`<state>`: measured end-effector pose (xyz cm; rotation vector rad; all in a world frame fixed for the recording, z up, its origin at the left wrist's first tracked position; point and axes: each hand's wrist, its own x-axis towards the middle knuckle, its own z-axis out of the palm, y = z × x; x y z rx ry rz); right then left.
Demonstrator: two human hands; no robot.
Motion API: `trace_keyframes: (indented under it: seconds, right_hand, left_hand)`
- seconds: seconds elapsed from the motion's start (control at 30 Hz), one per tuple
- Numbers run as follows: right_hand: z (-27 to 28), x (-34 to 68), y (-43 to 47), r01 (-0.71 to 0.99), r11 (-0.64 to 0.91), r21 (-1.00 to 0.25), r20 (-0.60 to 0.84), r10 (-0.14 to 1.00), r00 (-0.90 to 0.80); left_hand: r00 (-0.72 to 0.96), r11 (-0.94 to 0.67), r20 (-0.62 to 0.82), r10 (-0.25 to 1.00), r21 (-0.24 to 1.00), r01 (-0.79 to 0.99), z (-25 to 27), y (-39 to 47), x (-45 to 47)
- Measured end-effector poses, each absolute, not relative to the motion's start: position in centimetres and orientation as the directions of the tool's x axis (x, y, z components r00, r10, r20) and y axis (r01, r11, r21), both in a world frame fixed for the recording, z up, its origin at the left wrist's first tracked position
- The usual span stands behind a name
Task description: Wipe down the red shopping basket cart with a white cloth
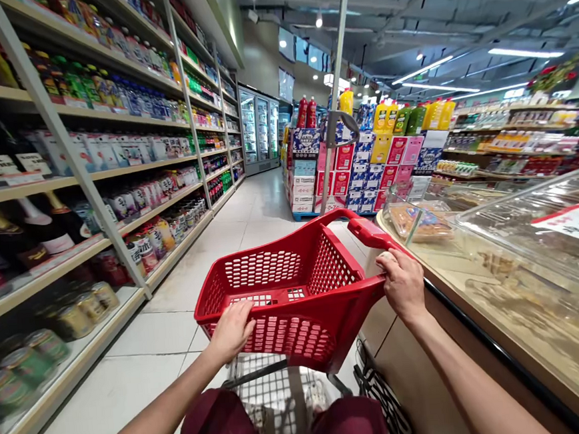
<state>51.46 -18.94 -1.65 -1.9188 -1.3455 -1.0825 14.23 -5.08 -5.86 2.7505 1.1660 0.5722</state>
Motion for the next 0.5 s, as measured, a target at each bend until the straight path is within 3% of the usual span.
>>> trace_keyframes:
  seconds: [0.13, 0.27, 0.43, 0.5]
  right_hand:
    - [-1.7, 49.9, -15.5, 0.980, -0.195, -0.047, 0.829, 0.539, 0.148]
    - [-4.0, 42.0, -11.8, 0.990, 0.137, -0.019, 0.707, 0.702, -0.083]
    - [-5.9, 37.1, -9.0, 0.983, 0.157, -0.092, 0.644, 0.763, -0.061]
    - [-5.5, 38.3, -8.7, 0.979, 0.164, -0.119, 0.633, 0.773, -0.053]
  left_hand:
    - [0.560, -0.641, 0.338, 0.756, 0.214, 0.737, -7.0, -5.1, 13.9]
    - [0.504, -0.581, 0.322, 0.802, 0.222, 0.783, -7.0, -6.6, 17.2]
    - [0.682, -0.704, 0.177, 0.709, 0.237, 0.670, -5.9, -7.0, 17.7]
    - [0.682, -0.692, 0.137, 0.718, 0.245, 0.679, -5.9, -7.0, 16.4]
